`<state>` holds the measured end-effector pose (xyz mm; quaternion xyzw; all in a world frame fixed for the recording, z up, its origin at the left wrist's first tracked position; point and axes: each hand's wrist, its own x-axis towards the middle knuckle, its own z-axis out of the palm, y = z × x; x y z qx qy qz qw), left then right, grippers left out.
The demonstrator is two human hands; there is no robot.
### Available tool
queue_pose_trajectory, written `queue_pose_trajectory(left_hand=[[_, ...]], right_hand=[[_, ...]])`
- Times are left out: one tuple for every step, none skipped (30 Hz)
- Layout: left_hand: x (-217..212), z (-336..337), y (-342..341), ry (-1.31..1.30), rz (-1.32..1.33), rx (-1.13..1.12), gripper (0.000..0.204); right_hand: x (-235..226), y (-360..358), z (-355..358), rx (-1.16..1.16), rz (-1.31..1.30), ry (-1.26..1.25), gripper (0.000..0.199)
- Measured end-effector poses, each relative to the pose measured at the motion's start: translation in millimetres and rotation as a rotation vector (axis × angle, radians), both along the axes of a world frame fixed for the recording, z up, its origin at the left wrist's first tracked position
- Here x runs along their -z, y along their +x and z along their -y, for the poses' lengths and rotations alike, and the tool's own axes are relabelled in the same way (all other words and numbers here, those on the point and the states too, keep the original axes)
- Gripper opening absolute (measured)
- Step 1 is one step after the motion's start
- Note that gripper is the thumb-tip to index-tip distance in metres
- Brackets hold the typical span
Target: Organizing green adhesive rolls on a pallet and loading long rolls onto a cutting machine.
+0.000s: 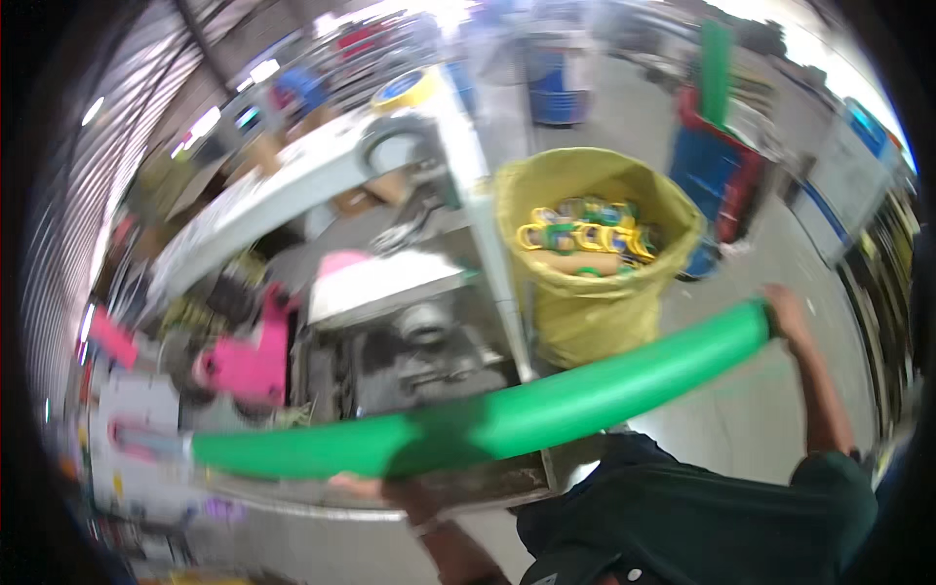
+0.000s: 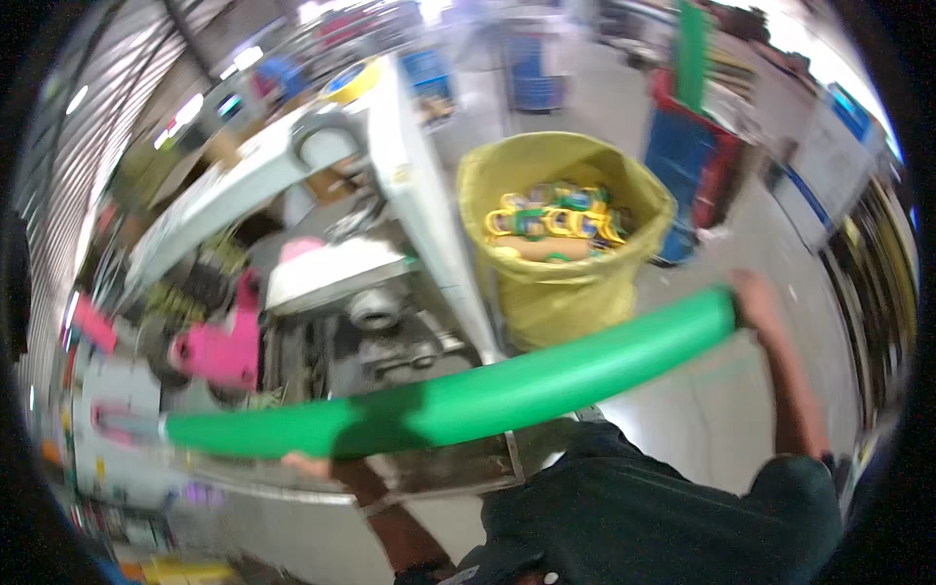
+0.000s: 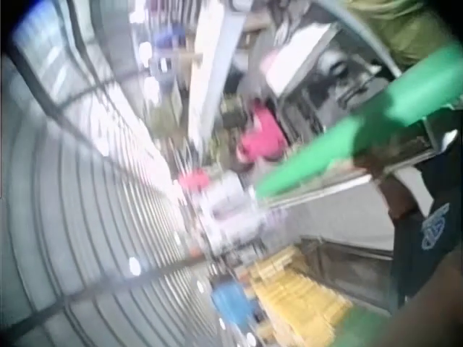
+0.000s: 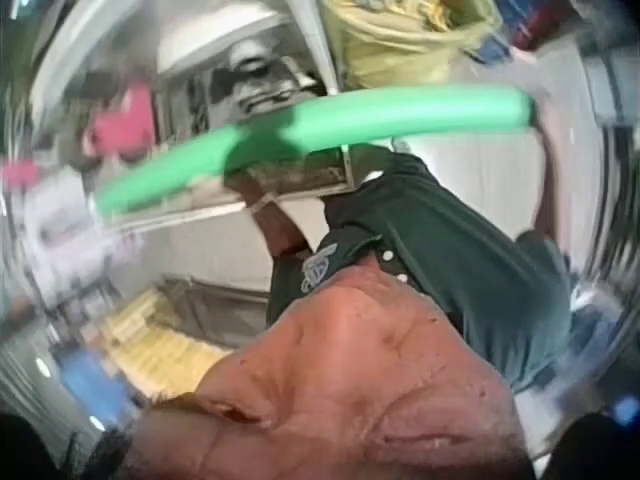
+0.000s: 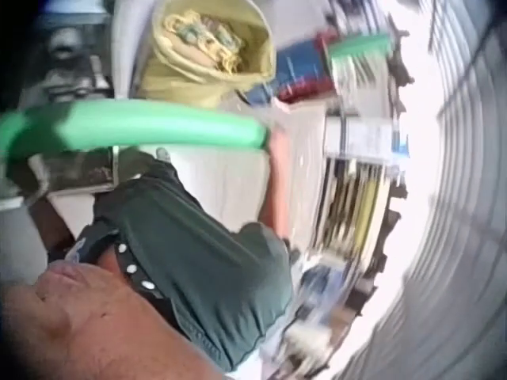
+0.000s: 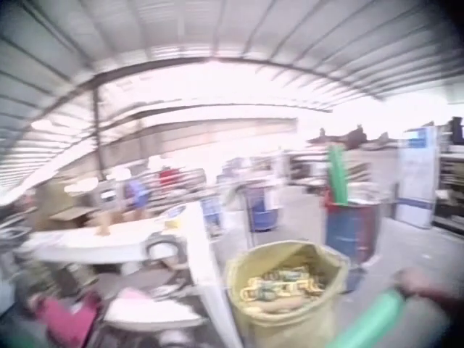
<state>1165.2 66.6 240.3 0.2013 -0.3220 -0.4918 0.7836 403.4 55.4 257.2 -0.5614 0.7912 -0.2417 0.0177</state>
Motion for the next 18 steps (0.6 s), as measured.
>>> queue_pose_trajectory(left_hand=[[3.7, -0.1, 45.0, -0.280, -0.496, 0.153, 0.085], [-12.0, -5.9, 67.6, -0.089, -0.396, -0.146, 0.076], [-25.7, -9.0, 78.0, 0.089, -0.296, -0.433, 0.067], [-12.9, -3.8, 69.5, 0.100, 0.437, -0.685, 0.065], [4.2, -3.5, 74.9, 0.045, 0.238, -0.506, 0.066], [13.0, 0.3, 72.4, -0.004, 0.036, -0.313, 0.068], [1.0, 0.2, 46.4, -0.004, 0.035, -0.283, 0.068], [-22.5, -4.7, 9.7, 0.105, -0.130, -0.301, 0.064], [-36.7, -6.8, -11.1, 0.211, -0.293, -0.315, 0.060], [-22.1, -9.4, -4.4, 0.206, -0.290, -0.315, 0.060], [7.7, -12.4, 10.3, 0.184, 0.335, -0.682, 0.060], [5.9, -8.4, 4.0, 0.140, 0.975, -1.004, 0.060], [4.0, -4.8, -1.9, 0.133, 0.971, -0.995, 0.060], [1.4, -3.4, -6.5, 0.256, 0.535, -0.848, 0.061], [-13.6, -2.1, -12.4, 0.368, 0.115, -0.678, 0.062], [-26.0, -4.4, -14.0, 0.370, 0.114, -0.680, 0.062], [-37.5, -8.3, -14.2, 0.397, -0.019, -0.552, 0.063], [-42.8, -11.4, -9.5, 0.421, -0.153, -0.438, 0.065]], right_hand=[[-45.2, 140.7, 8.8, 0.085, 0.350, 0.154, 0.051], [-96.0, 248.6, 1.4, 0.010, 0.573, 0.317, 0.057], [-105.8, 299.4, -7.8, -0.098, 0.631, 0.321, 0.064], [-65.8, 322.0, -19.4, -0.234, 0.480, 0.114, 0.066], [-88.9, 357.4, -25.9, -0.440, 0.438, 0.105, 0.074], [-84.1, 372.4, -34.9, -0.505, 0.395, 0.012, 0.078], [-74.5, 376.7, -43.7, -0.577, 0.348, -0.069, 0.082], [-74.0, 370.9, -46.5, -0.566, 0.352, -0.068, 0.082], [-77.8, 361.9, -44.7, -0.659, 0.287, -0.051, 0.085], [-90.0, 353.9, -37.8, -0.765, 0.218, -0.036, 0.088], [-107.6, 349.6, -33.2, -0.854, 0.162, 0.059, 0.093], [-110.5, 346.5, -26.8, -0.842, 0.160, 0.055, 0.093], [-110.9, 342.2, -20.0, -0.924, 0.031, 0.146, 0.094], [-111.6, 337.2, -12.7, -1.003, -0.100, 0.240, 0.096], [-110.1, 337.5, -4.7, -1.025, -0.132, 0.260, 0.098], [-110.5, 337.9, 0.7, -1.027, -0.132, 0.261, 0.098], [-113.7, 339.5, 5.3, -1.048, -0.175, 0.283, 0.094], [-116.7, 345.8, 11.0, -1.085, -0.218, 0.305, 0.090]])
